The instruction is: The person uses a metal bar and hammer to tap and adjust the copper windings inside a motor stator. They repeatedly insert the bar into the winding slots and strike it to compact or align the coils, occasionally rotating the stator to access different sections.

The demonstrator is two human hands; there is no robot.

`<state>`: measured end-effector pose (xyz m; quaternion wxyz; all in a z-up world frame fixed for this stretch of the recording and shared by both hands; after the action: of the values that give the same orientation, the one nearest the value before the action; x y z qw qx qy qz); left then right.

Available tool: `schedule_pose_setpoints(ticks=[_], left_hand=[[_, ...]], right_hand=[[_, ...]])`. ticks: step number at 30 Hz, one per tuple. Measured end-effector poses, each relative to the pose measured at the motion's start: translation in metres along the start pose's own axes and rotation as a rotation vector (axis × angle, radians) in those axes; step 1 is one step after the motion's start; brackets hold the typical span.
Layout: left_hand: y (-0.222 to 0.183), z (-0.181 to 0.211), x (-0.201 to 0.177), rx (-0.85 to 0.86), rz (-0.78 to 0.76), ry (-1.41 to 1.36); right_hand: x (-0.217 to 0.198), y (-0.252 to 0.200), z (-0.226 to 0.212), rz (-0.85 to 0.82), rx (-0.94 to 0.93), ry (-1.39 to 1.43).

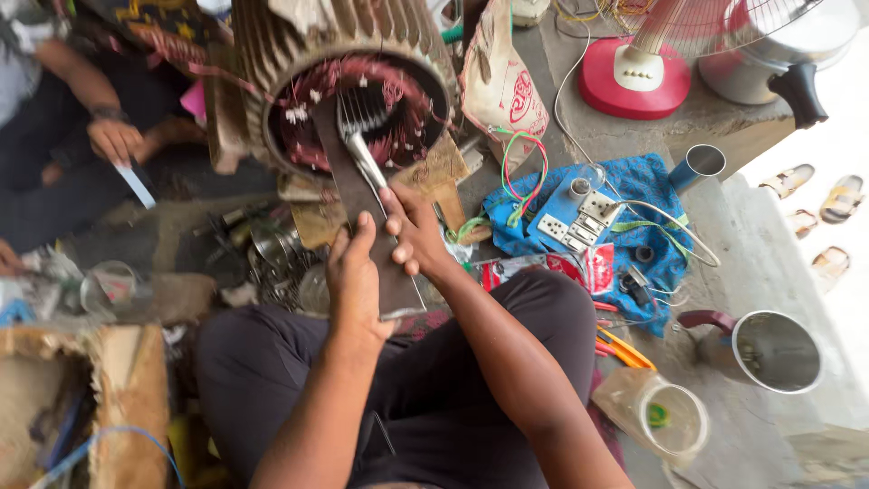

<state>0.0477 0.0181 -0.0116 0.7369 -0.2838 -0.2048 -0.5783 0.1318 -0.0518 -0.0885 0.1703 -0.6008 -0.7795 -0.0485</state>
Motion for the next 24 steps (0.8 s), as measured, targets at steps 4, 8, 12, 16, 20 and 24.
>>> schedule_pose_setpoints(ticks=[4, 8, 12, 16, 20, 24], left_hand=[[0.003, 0.0, 0.0, 0.016, 0.022, 0.02], [0.003, 0.001, 0.0, -0.028, 0.058, 0.006], [-0.01, -0.002, -0.003, -0.025, -0.007, -0.027], [-0.023, 0.004, 0.004, -0.045, 0.004, -0.013], [-0.032, -0.006, -0.003, -0.066, 0.029, 0.003], [-0.026, -0.004, -0.002, -0.059, 0.01, -0.027]], right_hand=[[-0.013, 0.001, 0.007, 0.102, -0.212, 0.053], [-0.025, 0.014, 0.018, 0.24, -0.508, 0.271], [-0.027, 0.019, 0.05, 0.352, -0.518, 0.219], [-0.023, 0.027, 0.042, 0.111, -0.626, -0.223], [-0.043, 0.02, 0.029, 0.328, -0.612, 0.204], [-0.039, 0.019, 0.008, 0.489, -0.693, 0.565]])
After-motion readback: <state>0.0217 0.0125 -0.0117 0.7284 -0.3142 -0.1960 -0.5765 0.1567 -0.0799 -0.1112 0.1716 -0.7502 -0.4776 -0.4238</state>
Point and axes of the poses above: each hand's wrist, its own y-axis towards the middle knuckle, its own x-axis out of the palm, z = x × y, the point moved 2 cm from there along y, towards the middle knuckle, and after that the axes turned 2 degrees about y, right-handed, at the moved point
